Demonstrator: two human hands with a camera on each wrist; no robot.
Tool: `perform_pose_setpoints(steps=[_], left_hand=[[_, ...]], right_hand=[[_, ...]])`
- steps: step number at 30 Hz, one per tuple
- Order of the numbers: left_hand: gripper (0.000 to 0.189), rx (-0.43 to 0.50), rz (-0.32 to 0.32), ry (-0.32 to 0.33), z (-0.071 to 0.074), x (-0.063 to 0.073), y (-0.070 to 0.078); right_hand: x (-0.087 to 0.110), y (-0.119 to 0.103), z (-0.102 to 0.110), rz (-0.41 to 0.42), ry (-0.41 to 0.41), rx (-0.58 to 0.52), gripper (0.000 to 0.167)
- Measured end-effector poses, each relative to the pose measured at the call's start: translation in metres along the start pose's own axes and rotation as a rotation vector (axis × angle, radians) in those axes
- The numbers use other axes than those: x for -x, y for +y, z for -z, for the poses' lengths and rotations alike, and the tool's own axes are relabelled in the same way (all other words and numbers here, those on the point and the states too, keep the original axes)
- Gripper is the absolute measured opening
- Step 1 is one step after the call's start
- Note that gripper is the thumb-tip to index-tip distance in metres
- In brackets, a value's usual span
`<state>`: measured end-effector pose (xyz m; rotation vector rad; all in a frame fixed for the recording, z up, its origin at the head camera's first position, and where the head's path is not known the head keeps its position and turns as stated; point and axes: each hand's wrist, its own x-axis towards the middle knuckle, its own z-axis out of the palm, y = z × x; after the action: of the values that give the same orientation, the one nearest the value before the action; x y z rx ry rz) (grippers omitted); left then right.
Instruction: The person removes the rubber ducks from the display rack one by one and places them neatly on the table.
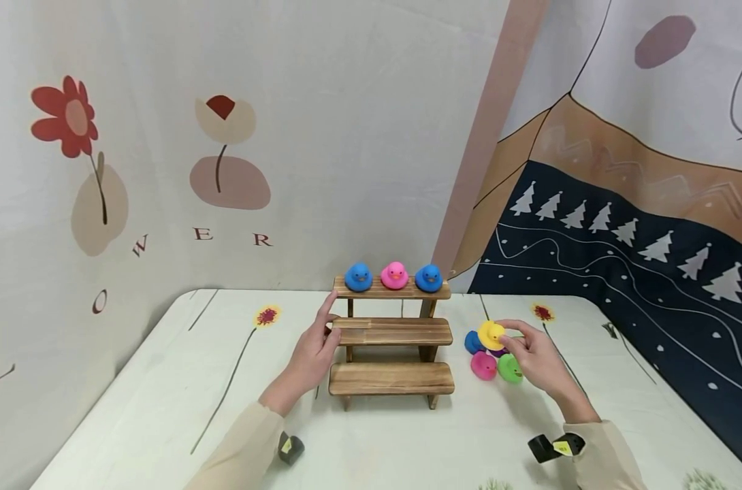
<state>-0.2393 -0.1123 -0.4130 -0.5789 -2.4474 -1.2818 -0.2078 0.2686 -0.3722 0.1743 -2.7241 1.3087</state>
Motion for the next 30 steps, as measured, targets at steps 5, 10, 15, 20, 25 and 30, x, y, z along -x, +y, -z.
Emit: perform_pose_setpoints(steps=[5, 10, 15, 20, 25, 30], left_hand=[[0.062, 0.0, -0.001, 0.003, 0.001, 0.001, -0.001], [0.062, -0.007, -0.021, 0.006, 0.0, -0.001, 0.0], [0.062, -0.012, -0.012, 0.003, -0.001, -0.001, 0.0], [0.063, 0.004, -0.001, -0.008, -0.001, -0.002, 0.001], [0.063, 0.002, 0.005, -0.007, 0.0, -0.001, 0.0], [0.063, -0.001, 0.015, -0.009, 0.0, -0.001, 0.001]], right_hand=[[0.002, 0.007, 0.007, -0.013, 0.011, 0.038, 0.039], [0.003, 0.016, 0.018, -0.043, 0.014, 0.066, 0.038], [0.004, 0.027, 0.029, -0.077, -0.02, 0.08, 0.039], [0.006, 0.043, 0.043, -0.082, -0.042, 0.085, 0.039], [0.008, 0.061, 0.051, -0.015, -0.077, 0.044, 0.039], [0.01, 0.075, 0.059, -0.009, -0.116, 0.009, 0.039]])
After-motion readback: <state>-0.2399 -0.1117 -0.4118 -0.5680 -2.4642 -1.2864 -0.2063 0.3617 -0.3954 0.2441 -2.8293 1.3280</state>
